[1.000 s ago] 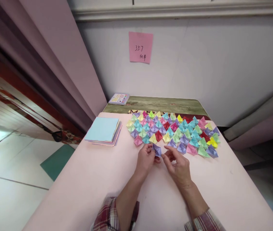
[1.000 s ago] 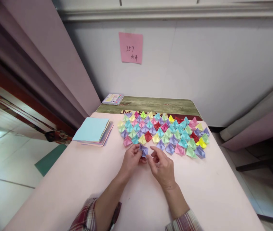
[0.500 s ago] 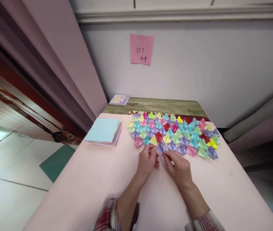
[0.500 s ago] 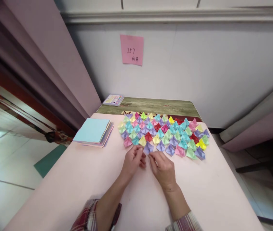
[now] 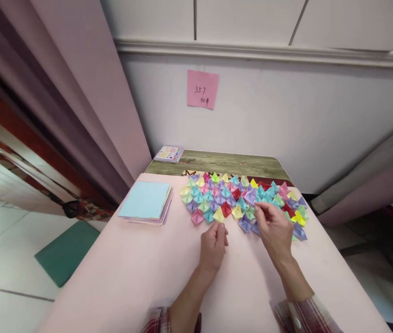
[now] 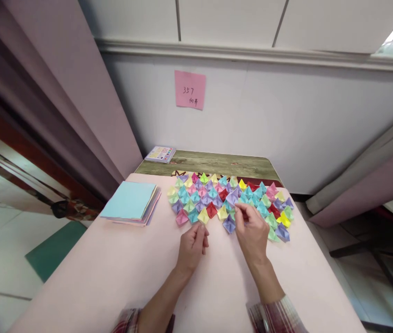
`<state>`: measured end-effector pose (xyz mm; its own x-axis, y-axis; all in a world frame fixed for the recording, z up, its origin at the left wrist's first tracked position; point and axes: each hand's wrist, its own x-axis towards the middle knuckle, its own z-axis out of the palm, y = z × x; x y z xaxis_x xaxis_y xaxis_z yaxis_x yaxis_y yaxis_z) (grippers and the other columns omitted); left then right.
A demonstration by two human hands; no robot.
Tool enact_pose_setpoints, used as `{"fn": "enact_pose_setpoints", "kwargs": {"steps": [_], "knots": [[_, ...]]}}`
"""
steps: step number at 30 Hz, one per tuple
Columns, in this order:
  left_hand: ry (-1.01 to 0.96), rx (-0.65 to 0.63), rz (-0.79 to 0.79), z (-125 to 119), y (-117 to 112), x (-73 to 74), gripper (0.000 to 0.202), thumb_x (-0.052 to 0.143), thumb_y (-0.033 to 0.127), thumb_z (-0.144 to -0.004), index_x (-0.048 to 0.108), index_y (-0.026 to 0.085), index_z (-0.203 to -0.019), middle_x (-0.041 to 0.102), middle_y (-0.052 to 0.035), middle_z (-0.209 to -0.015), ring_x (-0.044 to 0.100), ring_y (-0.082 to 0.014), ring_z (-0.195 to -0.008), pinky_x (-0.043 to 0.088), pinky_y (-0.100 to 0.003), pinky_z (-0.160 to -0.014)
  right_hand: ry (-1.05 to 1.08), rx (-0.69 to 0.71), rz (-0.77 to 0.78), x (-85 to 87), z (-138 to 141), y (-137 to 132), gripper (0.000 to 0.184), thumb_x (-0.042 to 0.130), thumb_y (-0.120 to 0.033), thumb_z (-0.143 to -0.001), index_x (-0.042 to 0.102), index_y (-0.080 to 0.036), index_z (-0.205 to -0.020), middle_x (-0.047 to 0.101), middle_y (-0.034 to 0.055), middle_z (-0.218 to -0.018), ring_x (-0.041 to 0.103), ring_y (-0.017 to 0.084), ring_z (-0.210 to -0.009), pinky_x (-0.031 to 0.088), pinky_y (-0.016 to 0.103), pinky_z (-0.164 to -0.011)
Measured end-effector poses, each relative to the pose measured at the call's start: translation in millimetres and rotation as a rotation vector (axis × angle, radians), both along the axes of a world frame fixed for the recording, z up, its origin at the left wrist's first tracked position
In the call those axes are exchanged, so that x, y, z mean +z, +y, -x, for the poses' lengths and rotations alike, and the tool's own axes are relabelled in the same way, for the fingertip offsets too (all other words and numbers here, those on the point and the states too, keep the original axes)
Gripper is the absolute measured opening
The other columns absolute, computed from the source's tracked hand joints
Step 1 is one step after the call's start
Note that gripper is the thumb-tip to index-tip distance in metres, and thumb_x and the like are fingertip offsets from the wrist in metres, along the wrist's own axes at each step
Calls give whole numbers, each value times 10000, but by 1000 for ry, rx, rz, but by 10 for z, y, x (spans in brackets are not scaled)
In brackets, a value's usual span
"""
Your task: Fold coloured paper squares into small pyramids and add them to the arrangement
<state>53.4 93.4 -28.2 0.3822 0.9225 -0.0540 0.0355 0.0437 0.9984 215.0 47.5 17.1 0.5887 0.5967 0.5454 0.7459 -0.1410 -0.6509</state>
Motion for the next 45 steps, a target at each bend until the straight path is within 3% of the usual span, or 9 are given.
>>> {"fn": "enact_pose_setpoints", "kwargs": {"steps": [6,11,20,23,26,30,33,39,45], "knots": [[-182,278,46,69,166,81,439,468,575,-888,552,172,-738,511,37,-556,431,-68,-432,360,-182,-435,-67,188,82,-355,455,-226,204,501,-282,-923,687,-206,-885,694,25,-778,624,131,-618,492,231,-609],[-204,263,72,75,186,47,429,478,562,-893,552,164,-751,516,37,-557,437,-60,-435,368,-174,-436,-181,170,189,-574,487,-123,209,475,-250,-921,671,-199,-873,695,26,-788,651,147,-677,472,239,-636],[-202,239,74,62,193,19,432,470,564,-897,569,167,-757,542,33,-575,443,-59,-432,373,-178,-444,-171,123,191,-601,474,-76,301,501,-384,-934,694,-181,-1045,719,48,-804,659,158,-659,491,250,-640],[-211,260,84,64,210,7,429,473,561,-895,567,168,-752,535,35,-570,440,-59,-428,368,-177,-435,-137,83,172,-537,462,-357,303,526,-420,-923,705,-196,-1021,729,45,-811,653,144,-621,494,229,-610],[-229,278,85,69,239,-3,429,482,562,-888,565,166,-745,534,34,-562,437,-59,-420,363,-177,-425,-75,88,303,-510,419,-910,333,504,-455,-922,696,-225,-777,707,12,-706,629,133,-544,480,207,-533],[-240,287,62,63,264,-18,417,472,551,-892,563,167,-758,532,37,-552,437,-64,-412,358,-180,-422,-73,71,475,-615,369,-1768,416,507,-518,-897,600,-248,-595,566,-35,-464,532,127,-375,438,206,-405],[-219,281,17,58,247,-28,403,456,534,-900,561,175,-750,532,40,-546,439,-72,-411,363,-186,-427,-104,26,531,-713,405,-2164,411,494,-519,-900,602,-265,-596,587,-37,-477,563,136,-380,434,203,-383],[-99,226,-91,66,72,-38,370,427,478,-913,562,185,-731,540,30,-558,458,-91,-431,382,-199,-463,-275,-96,528,-739,550,-2210,428,450,-520,-924,584,-253,-617,620,-8,-541,602,166,-439,429,239,-426],[13,5,-162,-11,-228,2,343,418,434,-916,569,189,-729,516,22,-543,512,-122,-513,379,-208,-521,-318,-107,586,-810,560,-2192,485,373,-530,-957,599,-244,-636,615,-12,-557,595,136,-452,406,214,-441]]}}
